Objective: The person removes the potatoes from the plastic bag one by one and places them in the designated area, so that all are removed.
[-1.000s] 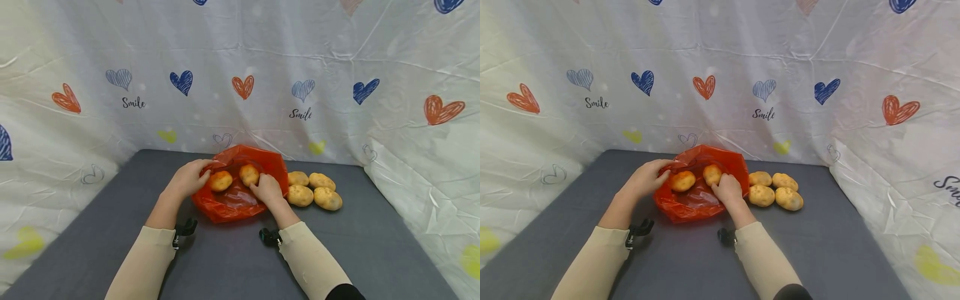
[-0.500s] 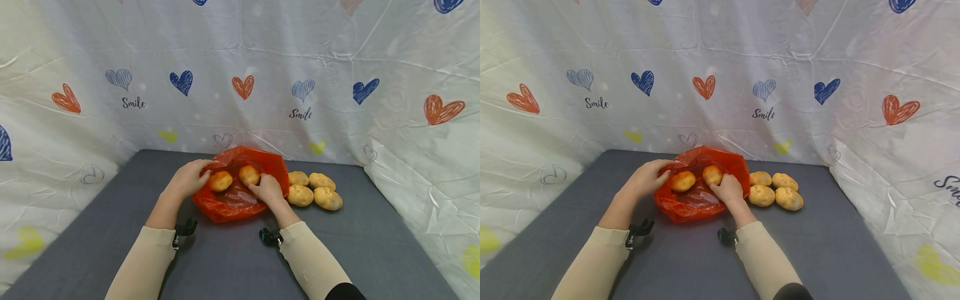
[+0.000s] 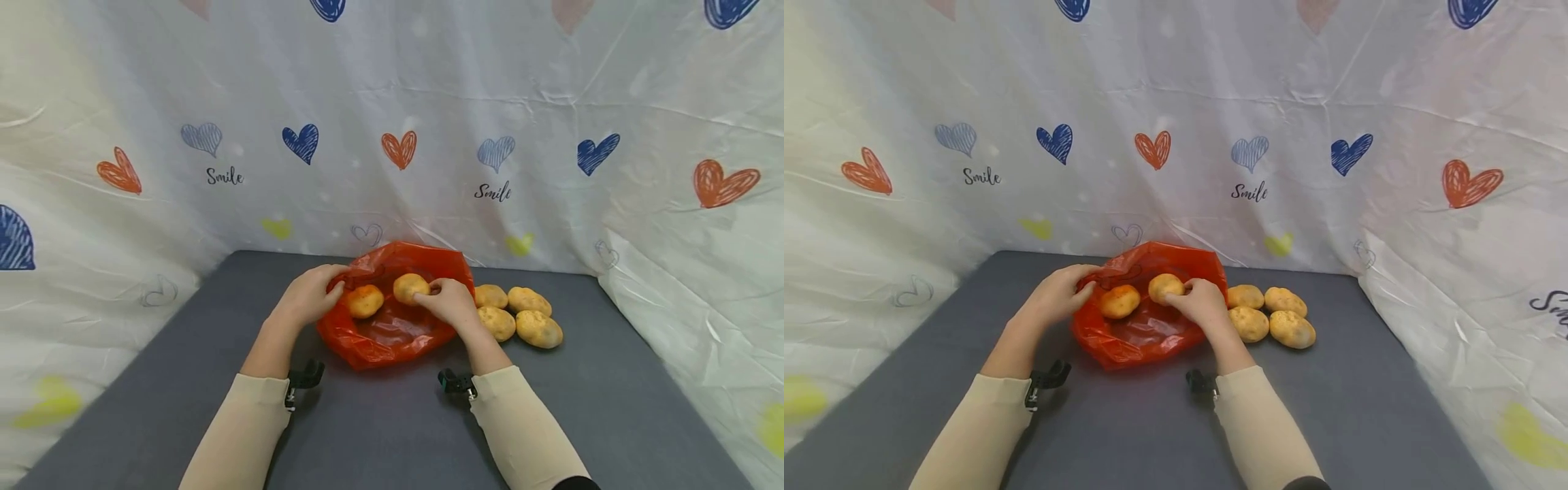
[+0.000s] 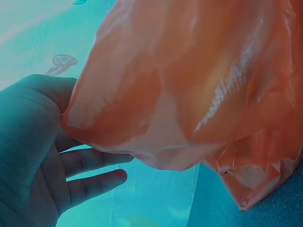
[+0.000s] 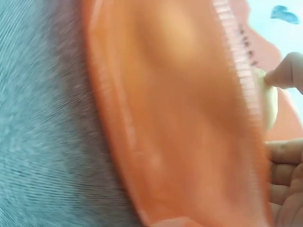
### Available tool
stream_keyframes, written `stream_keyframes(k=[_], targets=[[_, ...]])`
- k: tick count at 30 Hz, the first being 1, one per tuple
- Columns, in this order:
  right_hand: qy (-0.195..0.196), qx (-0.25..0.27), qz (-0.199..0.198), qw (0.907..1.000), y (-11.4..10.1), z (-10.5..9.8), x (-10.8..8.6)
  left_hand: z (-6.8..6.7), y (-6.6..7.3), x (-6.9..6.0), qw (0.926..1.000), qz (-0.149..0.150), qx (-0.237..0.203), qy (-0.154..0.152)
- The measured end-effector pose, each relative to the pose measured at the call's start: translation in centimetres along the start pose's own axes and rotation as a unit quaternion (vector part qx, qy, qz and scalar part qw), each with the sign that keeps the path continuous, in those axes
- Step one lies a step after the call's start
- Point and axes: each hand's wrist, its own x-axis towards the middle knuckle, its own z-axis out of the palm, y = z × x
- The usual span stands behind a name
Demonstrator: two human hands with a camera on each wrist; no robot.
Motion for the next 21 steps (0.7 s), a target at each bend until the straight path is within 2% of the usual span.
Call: stream_keyframes(k=[2, 8, 14, 17, 21], targets=[[-0.008, 0.009, 0.002, 0.9999, -0.1, -0.9, -0.6, 0.3, -0.1, 0.1, 1.0000, 0.003, -0.001, 0.002], [-0.039, 0.055, 0.006, 0.9977, -0.2, -3.1, -2.5, 0.7, -0.4, 0.0, 0.9998, -0.016, -0.005, -0.009], [-0.070, 0.072, 0.005, 0.9949, 0.9, -6.0, -4.3, 0.6, -0.5, -0.2, 0.9997, -0.020, -0.012, -0.011], [-0.097, 0.113, 0.007, 0.9888, 2.1, -7.4, -5.1, 0.4, -0.6, -0.2, 0.9996, -0.019, -0.016, -0.009], [-0.136, 0.182, 0.021, 0.9737, 3.3, -8.8, -5.5, 0.0, -0.8, -0.2, 0.9997, -0.016, -0.019, -0.007]])
